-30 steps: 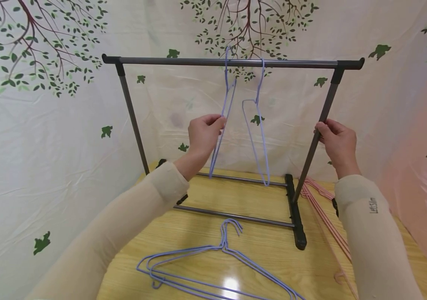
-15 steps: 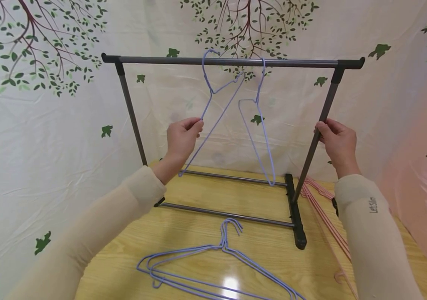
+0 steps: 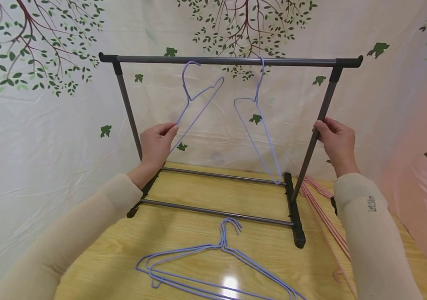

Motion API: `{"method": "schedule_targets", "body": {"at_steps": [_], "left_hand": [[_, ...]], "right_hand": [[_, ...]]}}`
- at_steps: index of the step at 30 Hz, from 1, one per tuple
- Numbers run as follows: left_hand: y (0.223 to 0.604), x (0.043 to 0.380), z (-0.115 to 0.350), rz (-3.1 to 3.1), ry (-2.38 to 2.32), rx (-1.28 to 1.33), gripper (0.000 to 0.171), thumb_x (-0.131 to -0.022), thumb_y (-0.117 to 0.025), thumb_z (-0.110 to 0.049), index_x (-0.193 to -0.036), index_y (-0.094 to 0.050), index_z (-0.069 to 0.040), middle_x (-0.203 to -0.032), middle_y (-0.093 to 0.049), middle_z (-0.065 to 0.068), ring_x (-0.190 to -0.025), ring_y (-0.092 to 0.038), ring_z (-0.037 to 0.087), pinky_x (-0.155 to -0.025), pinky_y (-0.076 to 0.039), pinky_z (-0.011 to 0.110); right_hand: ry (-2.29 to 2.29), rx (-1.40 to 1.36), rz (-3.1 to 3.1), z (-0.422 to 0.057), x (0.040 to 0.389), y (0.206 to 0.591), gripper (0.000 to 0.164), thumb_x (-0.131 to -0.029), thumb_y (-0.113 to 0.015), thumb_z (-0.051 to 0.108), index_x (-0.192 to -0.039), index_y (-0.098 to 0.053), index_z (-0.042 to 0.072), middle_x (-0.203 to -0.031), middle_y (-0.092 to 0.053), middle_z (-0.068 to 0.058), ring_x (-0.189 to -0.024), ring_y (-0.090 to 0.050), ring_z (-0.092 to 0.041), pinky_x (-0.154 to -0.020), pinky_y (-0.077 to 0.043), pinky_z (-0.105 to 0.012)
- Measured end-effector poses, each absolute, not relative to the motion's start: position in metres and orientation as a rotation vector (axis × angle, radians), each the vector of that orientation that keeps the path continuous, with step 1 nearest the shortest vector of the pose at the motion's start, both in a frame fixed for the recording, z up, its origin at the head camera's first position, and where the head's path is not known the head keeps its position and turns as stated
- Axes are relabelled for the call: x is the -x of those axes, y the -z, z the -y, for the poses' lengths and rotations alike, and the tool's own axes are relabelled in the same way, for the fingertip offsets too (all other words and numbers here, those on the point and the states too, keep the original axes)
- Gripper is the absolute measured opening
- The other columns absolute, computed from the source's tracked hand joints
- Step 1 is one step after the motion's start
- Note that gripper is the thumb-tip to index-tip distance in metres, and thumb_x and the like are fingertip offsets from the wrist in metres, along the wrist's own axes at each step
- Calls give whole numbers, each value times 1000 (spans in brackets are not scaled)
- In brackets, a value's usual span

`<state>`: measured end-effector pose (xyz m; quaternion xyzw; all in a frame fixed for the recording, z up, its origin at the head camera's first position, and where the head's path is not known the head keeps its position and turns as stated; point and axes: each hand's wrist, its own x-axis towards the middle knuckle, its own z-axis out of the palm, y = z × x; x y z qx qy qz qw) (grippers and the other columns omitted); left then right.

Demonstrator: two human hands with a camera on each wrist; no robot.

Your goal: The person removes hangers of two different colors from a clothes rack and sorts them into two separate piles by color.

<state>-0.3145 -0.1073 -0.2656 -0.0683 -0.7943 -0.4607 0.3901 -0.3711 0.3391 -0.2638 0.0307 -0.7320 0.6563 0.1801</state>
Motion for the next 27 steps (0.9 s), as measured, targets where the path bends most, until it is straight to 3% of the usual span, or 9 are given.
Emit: {"method": "schedule_targets", "body": {"at_steps": [9, 18, 27], "left_hand": [[285, 309, 134, 2058, 1189, 167, 16, -94, -70, -15, -101, -78, -2, -85, -74, 9, -66, -61, 15, -57, -43, 21], [313, 304, 165, 2200, 1147, 136, 20, -95, -69, -22, -99, -79, -5, -78, -71, 5, -60, -56, 15, -58, -44, 25], [334, 300, 184, 2324, 1159, 199, 17, -95, -68, -15, -99, -78, -1, -80, -72, 12, -66, -61, 22, -60, -46, 27]], "right_hand": [[-1894, -116, 2021, -339, 372, 266, 41, -91, -70, 31, -124, -66, 7, -92, -71, 7, -85, -68, -4, -73, -52, -13], [-1903, -133, 2017, -339, 372, 268, 37, -92, -69, 30, -121, -67, 8, -94, -71, 5, -88, -68, -6, -74, -51, -12], [-1944, -148, 1965, -339, 373, 267, 31, -89, -72, 29, -114, -72, 10, -92, -72, 4, -84, -69, -5, -72, -52, -13]]}}
